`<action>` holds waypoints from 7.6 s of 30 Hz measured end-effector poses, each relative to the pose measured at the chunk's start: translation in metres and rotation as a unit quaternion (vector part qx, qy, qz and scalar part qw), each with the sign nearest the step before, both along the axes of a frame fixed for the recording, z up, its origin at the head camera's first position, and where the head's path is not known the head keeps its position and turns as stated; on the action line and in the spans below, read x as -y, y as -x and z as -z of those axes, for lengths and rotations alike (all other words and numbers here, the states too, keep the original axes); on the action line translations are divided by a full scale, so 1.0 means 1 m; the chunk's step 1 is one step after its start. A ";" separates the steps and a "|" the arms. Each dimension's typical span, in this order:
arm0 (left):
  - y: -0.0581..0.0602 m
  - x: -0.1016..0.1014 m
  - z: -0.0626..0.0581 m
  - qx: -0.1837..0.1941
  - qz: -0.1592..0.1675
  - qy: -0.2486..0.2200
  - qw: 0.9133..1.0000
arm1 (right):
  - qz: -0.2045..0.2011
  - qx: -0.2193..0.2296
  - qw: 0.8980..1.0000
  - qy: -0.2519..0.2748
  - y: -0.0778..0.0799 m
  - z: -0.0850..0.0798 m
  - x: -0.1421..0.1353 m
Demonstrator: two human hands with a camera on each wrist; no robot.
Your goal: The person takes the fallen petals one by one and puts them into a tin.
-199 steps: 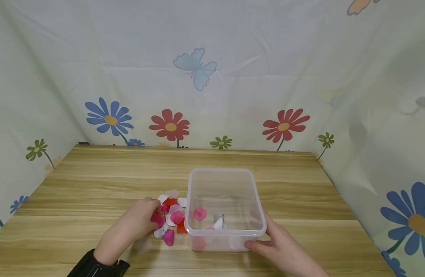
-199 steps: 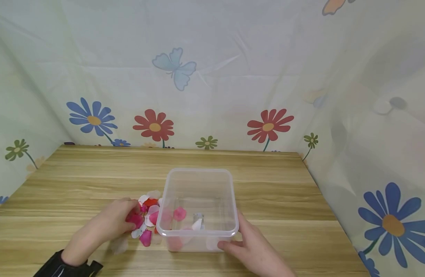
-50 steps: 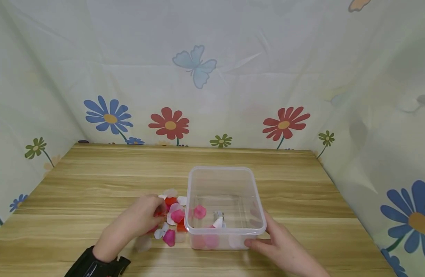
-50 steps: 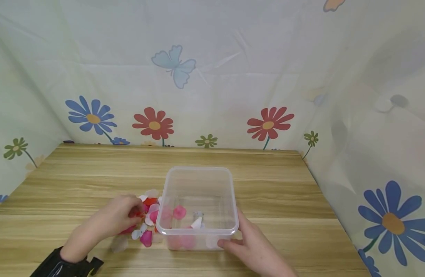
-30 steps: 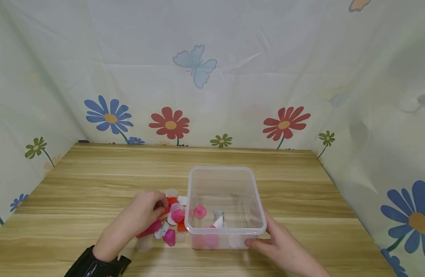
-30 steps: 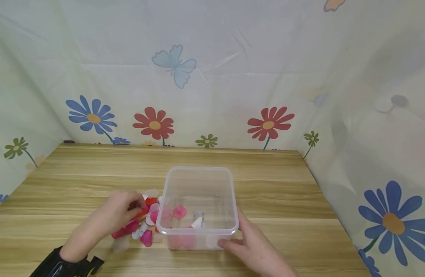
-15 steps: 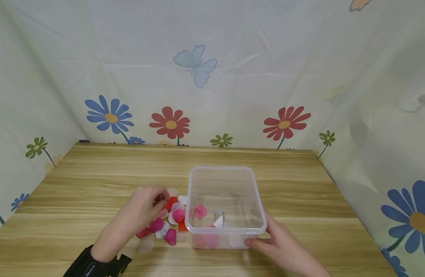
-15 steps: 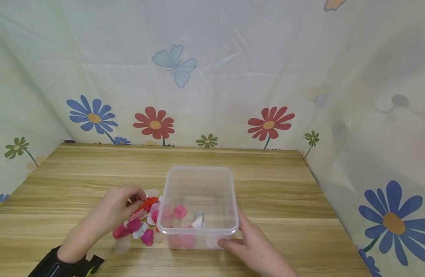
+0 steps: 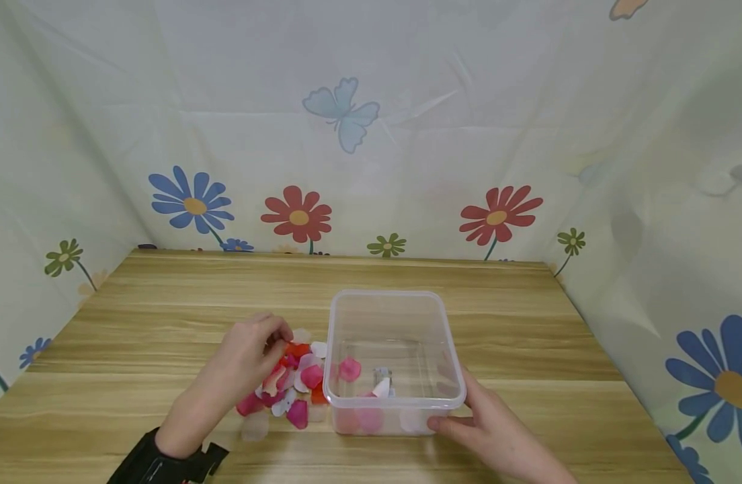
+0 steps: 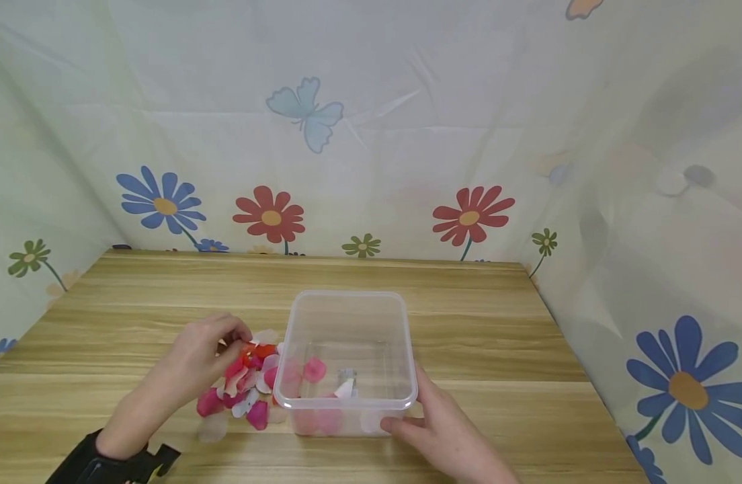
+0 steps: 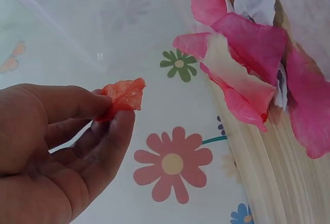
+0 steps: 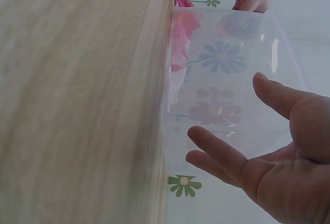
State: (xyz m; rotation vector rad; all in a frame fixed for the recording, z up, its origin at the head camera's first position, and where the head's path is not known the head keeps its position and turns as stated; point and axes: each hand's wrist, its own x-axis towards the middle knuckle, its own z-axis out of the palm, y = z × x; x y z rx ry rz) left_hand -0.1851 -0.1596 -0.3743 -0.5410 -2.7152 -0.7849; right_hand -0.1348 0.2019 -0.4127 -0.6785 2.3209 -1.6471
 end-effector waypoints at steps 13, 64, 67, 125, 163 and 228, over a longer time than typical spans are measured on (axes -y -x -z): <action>-0.004 -0.010 -0.011 -0.080 0.015 -0.062 0.995 | 0.006 0.011 1.000 0.000 0.000 -0.001 0.000; 0.002 -0.011 -0.001 -0.088 -0.003 -0.056 0.995 | 0.006 -0.006 1.000 -0.010 -0.002 -0.001 -0.001; 0.004 -0.006 0.002 -0.059 -0.028 -0.026 0.998 | 0.012 0.006 1.000 -0.010 -0.002 0.000 -0.001; 0.005 0.012 0.004 0.186 -0.015 0.083 0.979 | 0.015 0.000 1.000 -0.015 -0.002 -0.002 -0.001; -0.017 -0.044 -0.023 -0.124 0.087 -0.123 0.981 | 0.014 0.007 1.000 -0.005 -0.001 0.000 -0.002; 0.012 0.009 0.016 0.208 -0.054 0.101 0.971 | 0.003 -0.014 1.000 -0.012 -0.002 -0.002 -0.002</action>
